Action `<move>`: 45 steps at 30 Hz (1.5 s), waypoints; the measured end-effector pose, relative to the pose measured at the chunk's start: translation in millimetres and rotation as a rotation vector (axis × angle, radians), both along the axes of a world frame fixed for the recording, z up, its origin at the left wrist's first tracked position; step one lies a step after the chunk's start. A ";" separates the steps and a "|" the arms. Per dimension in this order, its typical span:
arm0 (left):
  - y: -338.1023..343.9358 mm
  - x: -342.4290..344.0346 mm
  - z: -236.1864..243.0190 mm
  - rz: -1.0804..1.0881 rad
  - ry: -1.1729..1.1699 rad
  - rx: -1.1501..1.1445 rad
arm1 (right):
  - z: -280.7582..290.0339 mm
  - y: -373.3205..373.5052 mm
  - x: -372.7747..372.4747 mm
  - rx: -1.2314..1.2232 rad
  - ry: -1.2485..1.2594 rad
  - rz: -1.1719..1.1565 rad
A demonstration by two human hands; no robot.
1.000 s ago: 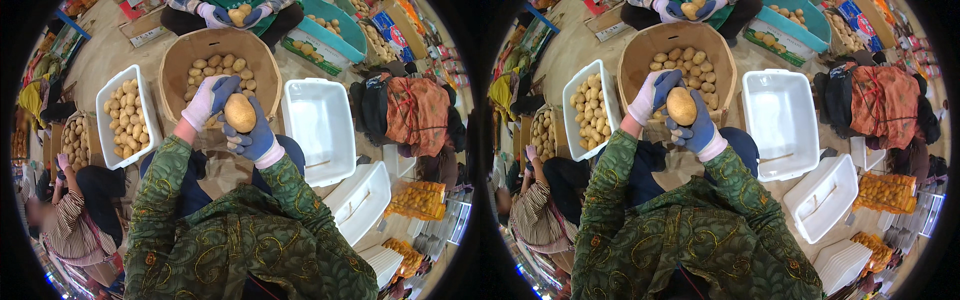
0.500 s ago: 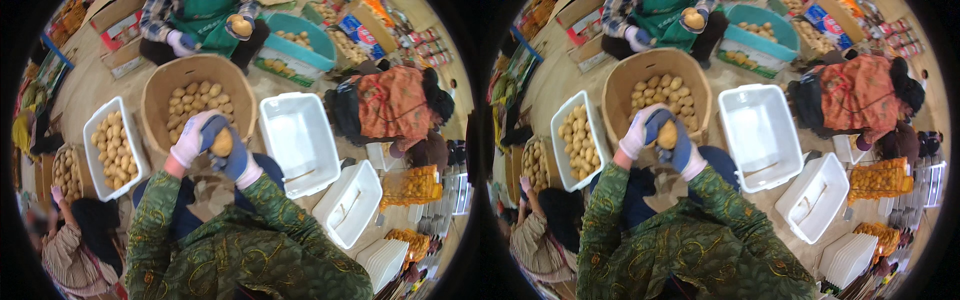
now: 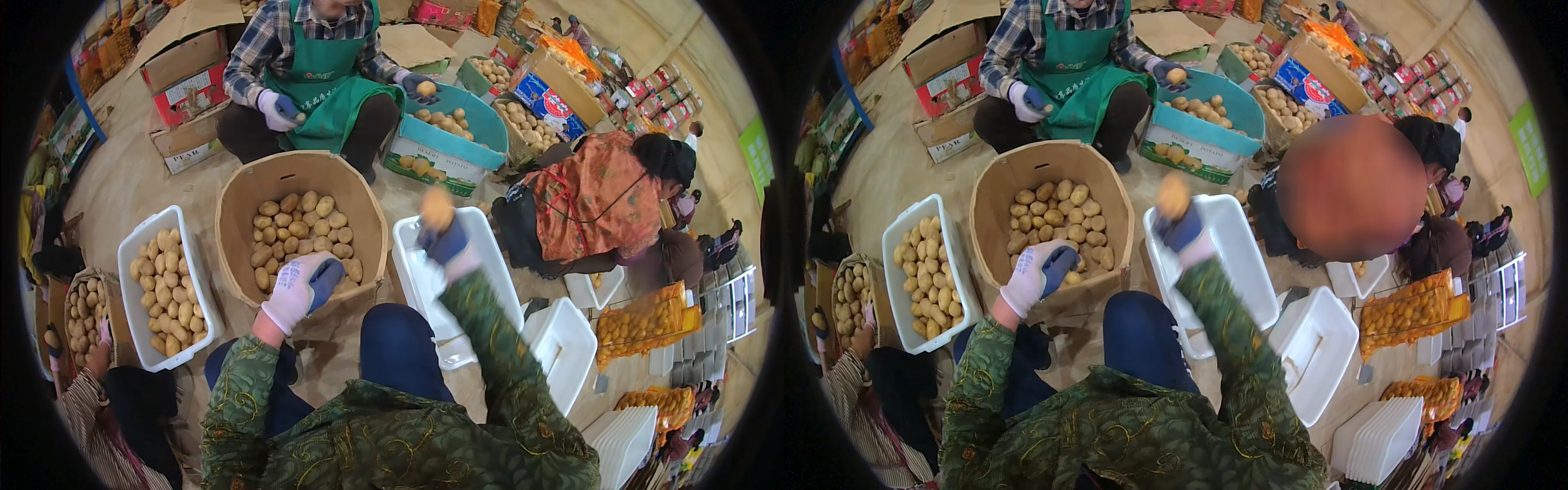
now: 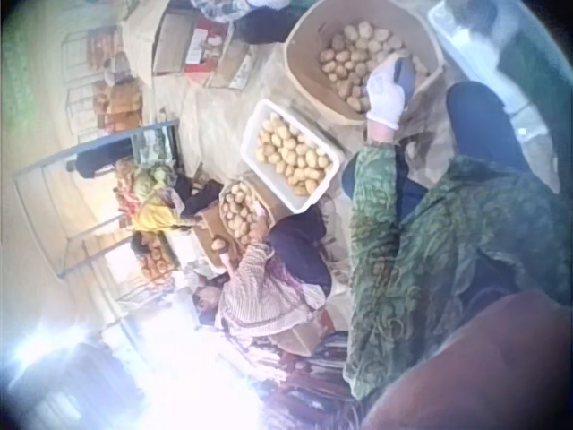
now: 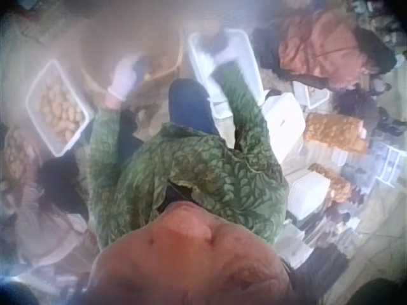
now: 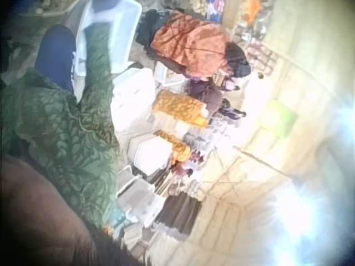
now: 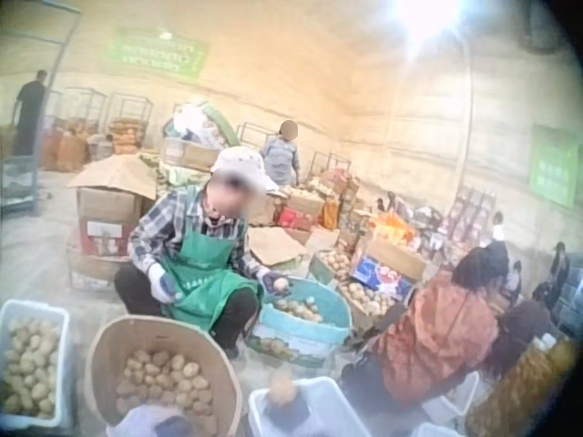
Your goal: The person sits on the floor and sorts potatoes from a large sack into white plastic bins. They pick up individual potatoes, inspect them, and place them into the bins while other workers perform similar tasks nearby.
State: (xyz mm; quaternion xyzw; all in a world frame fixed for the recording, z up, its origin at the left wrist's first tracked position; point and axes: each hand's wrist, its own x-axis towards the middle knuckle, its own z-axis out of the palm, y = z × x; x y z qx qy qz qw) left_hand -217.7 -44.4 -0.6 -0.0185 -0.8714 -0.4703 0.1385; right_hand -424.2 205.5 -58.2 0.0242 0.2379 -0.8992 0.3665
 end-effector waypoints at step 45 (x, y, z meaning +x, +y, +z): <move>-47.9 59.4 -11.2 -0.230 -0.517 -0.820 | -175.4 -300.3 38.9 0.402 0.543 0.968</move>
